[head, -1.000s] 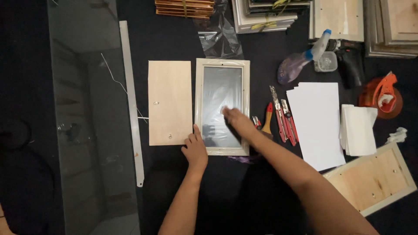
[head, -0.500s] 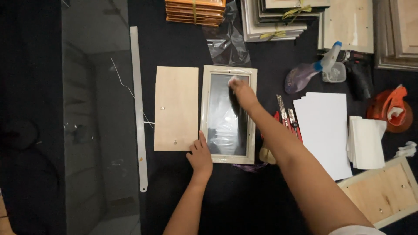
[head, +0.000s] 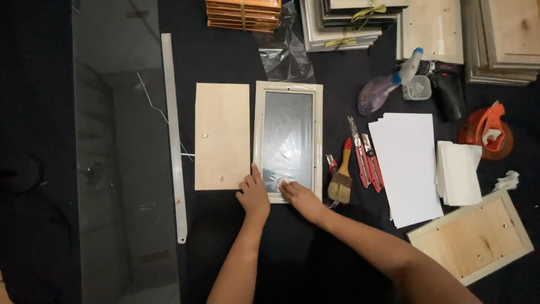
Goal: Cleaning a glass pane for a frame and cutting a paper backing to size using a ruler and utility knife.
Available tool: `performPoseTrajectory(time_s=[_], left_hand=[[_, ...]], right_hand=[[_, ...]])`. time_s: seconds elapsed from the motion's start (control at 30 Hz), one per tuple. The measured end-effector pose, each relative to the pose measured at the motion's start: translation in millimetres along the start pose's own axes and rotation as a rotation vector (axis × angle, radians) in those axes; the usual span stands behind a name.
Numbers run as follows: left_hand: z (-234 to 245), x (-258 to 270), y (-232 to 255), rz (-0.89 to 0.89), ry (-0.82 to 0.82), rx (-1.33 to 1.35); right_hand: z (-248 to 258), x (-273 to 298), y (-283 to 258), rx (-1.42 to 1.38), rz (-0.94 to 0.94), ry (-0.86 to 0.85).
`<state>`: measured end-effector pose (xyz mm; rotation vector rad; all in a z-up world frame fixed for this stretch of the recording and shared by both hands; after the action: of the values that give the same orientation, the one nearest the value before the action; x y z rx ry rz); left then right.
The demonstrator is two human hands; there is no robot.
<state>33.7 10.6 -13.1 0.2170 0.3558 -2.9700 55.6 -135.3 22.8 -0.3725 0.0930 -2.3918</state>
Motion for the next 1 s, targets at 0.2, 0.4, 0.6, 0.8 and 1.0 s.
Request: performPoseTrajectory(time_s=[0.2, 0.4, 0.6, 0.8, 1.0], left_hand=[[14, -10, -4, -0.002, 0.064, -0.002], [-1, 0, 2, -0.032, -0.183, 0.054], [-7, -6, 3, -0.049, -0.431, 0.205], [5, -5, 1, -0.050, -0.455, 0.247], [2, -5, 0, -0.021, -0.226, 0.123]], right_hand=[[-11, -80, 60, -0.199, -0.129, 0.027], [11, -191, 143, -0.043, -0.314, 0.304], [12, -239, 168, 0.022, -0.366, 0.287], [16, -178, 111, 0.061, -0.279, 0.219], [3, -40, 5, 0.081, -0.072, -0.086]])
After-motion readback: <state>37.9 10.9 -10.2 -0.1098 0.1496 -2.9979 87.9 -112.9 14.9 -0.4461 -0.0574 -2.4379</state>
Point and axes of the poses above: each hand's wrist, its own x-axis away from the middle knuckle, its own z-axis out of the back of the hand, y = z × x, the point moved 4 cm from there along -x, towards the middle knuckle, and after that the axes turned 13 degrees about -z, right-handed, at the moved point
